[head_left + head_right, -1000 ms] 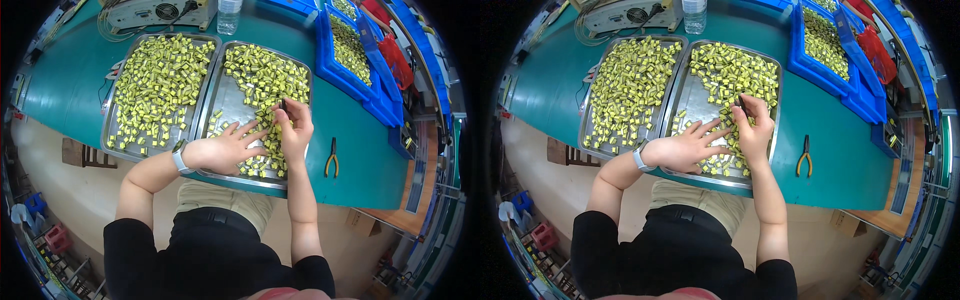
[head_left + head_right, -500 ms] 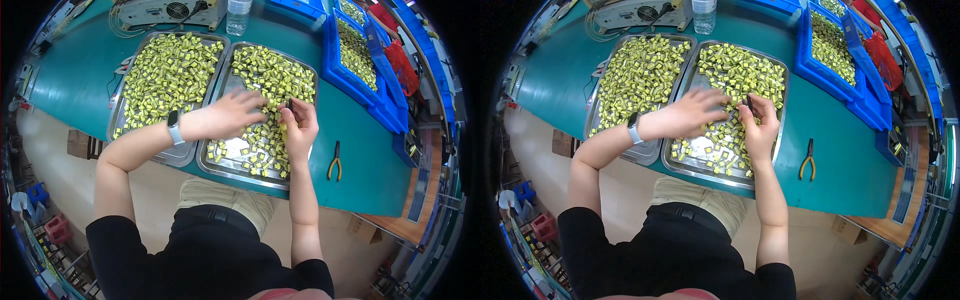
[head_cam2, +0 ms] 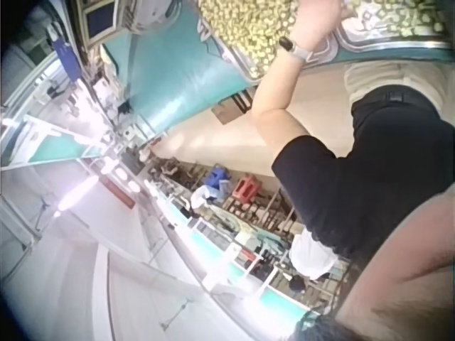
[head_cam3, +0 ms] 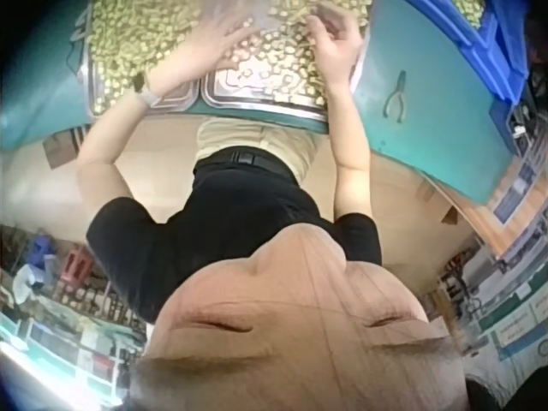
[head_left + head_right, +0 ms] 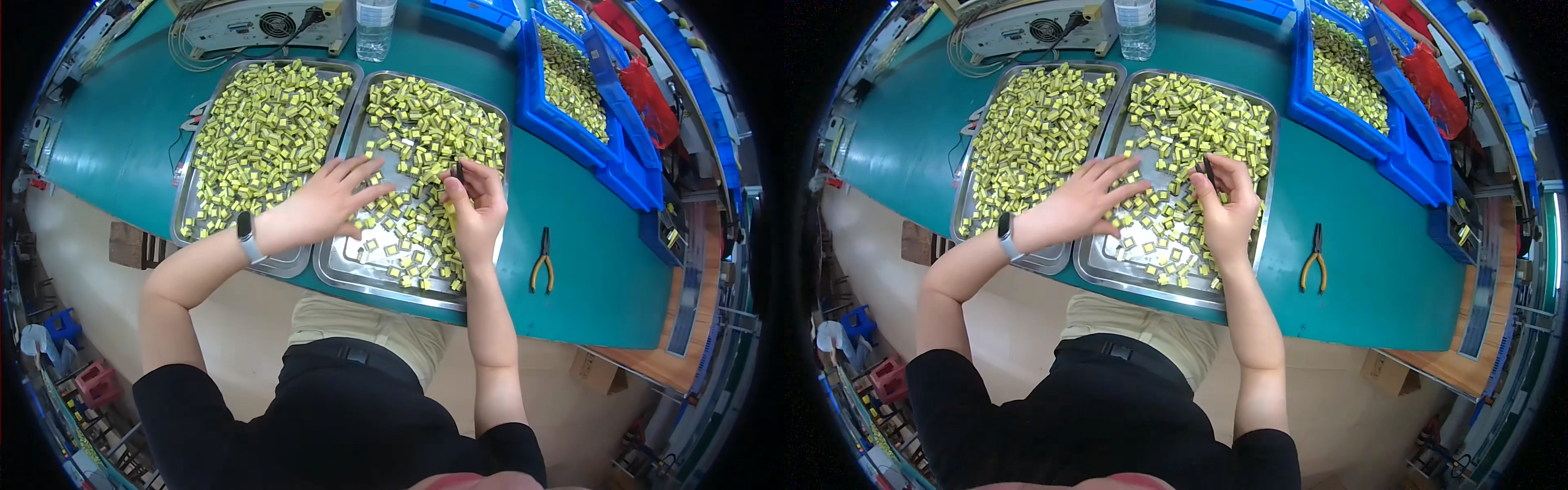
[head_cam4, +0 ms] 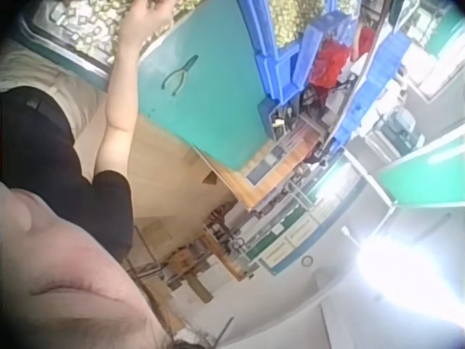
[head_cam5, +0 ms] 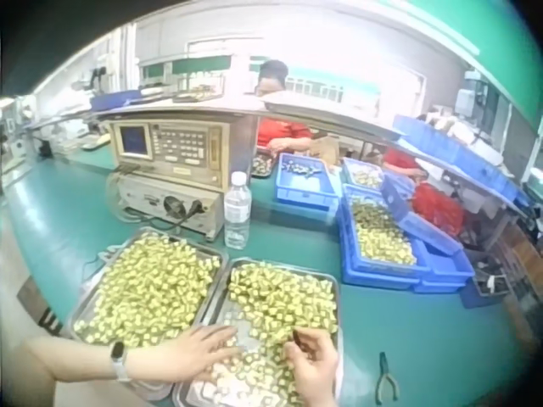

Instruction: Inspecting and sorting small yellow electronic components on metal trays.

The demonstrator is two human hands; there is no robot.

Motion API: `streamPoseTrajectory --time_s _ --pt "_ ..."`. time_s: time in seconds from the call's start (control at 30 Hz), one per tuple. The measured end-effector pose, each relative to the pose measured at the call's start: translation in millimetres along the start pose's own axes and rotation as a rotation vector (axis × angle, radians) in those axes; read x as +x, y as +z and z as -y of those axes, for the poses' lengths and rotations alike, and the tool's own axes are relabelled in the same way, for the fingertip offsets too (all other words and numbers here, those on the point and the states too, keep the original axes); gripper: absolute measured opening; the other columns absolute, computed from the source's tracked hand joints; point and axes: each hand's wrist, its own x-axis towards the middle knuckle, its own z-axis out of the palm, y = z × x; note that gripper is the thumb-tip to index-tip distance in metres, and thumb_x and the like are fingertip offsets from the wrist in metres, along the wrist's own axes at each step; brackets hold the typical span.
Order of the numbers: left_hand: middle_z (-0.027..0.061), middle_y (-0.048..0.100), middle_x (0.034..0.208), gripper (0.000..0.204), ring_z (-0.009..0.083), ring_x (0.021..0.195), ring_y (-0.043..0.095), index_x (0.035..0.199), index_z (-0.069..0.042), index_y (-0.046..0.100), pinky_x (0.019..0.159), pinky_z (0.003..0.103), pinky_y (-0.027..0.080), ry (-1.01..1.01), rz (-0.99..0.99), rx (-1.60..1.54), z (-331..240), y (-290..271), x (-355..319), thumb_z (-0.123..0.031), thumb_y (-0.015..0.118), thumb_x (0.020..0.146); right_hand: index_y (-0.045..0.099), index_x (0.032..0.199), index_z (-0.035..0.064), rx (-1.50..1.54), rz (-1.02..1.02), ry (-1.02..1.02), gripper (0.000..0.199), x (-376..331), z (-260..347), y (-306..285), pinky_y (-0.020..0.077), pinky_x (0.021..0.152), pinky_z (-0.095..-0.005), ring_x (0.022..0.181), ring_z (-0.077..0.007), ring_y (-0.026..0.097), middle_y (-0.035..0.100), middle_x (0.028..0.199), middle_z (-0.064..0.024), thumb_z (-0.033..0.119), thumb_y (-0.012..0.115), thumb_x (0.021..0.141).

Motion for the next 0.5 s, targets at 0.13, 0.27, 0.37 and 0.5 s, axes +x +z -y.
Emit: streamPoseTrajectory --time_s 0.13,0.27,0.37,0.5 --pt "0.0111 0.046 0.137 0.071 0.0299 0.129 0.041 0.139 -0.016 0.043 0.104 0.045 0.036 0.015 -0.194 0.135 13.8 2.8 26.4 -0.020 0.074 0.075 0.054 0.113 -0.0021 -0.026 0.003 0.010 0.027 1.4 3.0 2.4 0.0496 0.067 -0.0244 0.074 -0.0128 0.062 0.069 0.095 -0.0125 0.002 0.065 0.089" --pt "0.0100 0.057 0.116 0.054 0.0296 0.113 0.052 0.128 -0.012 0.054 0.099 0.042 0.040 -0.086 -0.262 0.021 17.1 -1.2 39.5 -0.009 0.069 0.075 0.054 0.113 -0.0022 -0.016 0.001 0.023 0.027 2.0 4.3 2.6 0.0496 0.066 -0.0243 0.072 -0.0131 0.062 0.069 0.095 -0.0127 0.003 0.065 0.089" --pt "0.0109 0.059 0.104 0.047 0.0309 0.101 0.057 0.119 -0.008 0.057 0.091 0.042 0.044 -0.119 -0.253 0.039 20.9 1.9 43.4 -0.007 0.069 0.073 0.054 0.113 -0.0021 -0.027 0.002 0.017 0.027 1.9 0.9 3.2 0.0493 0.066 -0.0243 0.071 -0.0131 0.062 0.069 0.094 -0.0126 0.004 0.065 0.090" --pt "0.0117 0.059 0.103 0.044 0.0318 0.099 0.058 0.111 -0.007 0.058 0.087 0.042 0.046 -0.221 -0.288 -0.027 10.9 7.0 49.1 -0.008 0.073 0.070 0.054 0.113 -0.0022 -0.030 -0.006 0.030 0.027 0.7 -0.9 3.2 0.0492 0.065 -0.0244 0.071 -0.0134 0.062 0.069 0.094 -0.0127 0.004 0.065 0.090"
